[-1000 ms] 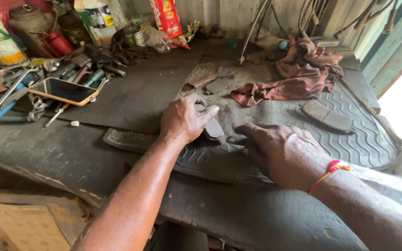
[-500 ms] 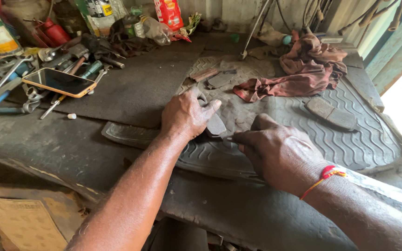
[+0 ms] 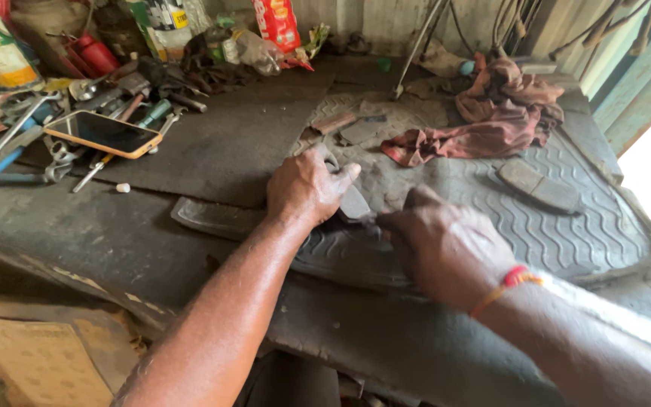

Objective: The person holds a small, dark metal part in their left hand and uses a metal file in their right hand to smooth its edges. The person repeatedly files the part, rotating it to work on different sides and edges, while standing at a cluttered workbench.

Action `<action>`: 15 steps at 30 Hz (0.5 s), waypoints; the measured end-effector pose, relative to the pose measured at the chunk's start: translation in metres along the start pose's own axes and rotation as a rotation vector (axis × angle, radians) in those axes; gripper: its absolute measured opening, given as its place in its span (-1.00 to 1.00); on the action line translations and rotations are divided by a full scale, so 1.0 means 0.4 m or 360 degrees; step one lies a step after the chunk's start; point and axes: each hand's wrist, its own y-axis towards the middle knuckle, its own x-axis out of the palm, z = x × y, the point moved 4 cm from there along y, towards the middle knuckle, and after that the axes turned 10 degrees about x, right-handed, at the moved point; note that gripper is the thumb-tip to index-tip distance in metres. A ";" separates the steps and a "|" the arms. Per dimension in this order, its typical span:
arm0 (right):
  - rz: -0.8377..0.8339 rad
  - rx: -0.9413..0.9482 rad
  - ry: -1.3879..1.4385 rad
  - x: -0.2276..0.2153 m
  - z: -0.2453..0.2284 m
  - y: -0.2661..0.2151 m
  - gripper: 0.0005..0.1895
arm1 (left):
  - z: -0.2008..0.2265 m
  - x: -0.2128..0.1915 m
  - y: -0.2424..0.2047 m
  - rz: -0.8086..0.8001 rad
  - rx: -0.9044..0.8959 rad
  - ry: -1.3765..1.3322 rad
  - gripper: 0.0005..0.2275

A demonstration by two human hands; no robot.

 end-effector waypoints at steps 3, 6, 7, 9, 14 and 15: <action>-0.0030 -0.0062 0.0047 0.000 0.008 -0.024 -0.62 | 0.010 0.007 0.001 -0.0020 0.0000 0.0022 -0.53; -0.0065 -0.0051 0.0015 0.000 0.008 -0.022 -0.58 | 0.007 0.003 -0.010 -0.0004 -0.0022 -0.0002 -0.55; -0.0076 -0.0013 -0.0010 0.001 0.007 -0.018 -0.58 | 0.007 0.004 -0.008 -0.0018 -0.0055 0.0006 -0.56; -0.0032 0.0011 -0.0033 0.006 0.007 -0.004 -0.65 | 0.008 0.009 -0.007 -0.0029 -0.0056 0.0018 -0.56; -0.0011 -0.0004 -0.0014 0.006 0.018 -0.018 -0.65 | 0.004 0.008 -0.004 -0.0055 -0.0106 -0.0016 -0.57; -0.0002 0.0043 -0.0026 0.006 0.019 -0.006 -0.68 | 0.003 0.002 -0.002 -0.0046 -0.0092 0.0016 -0.56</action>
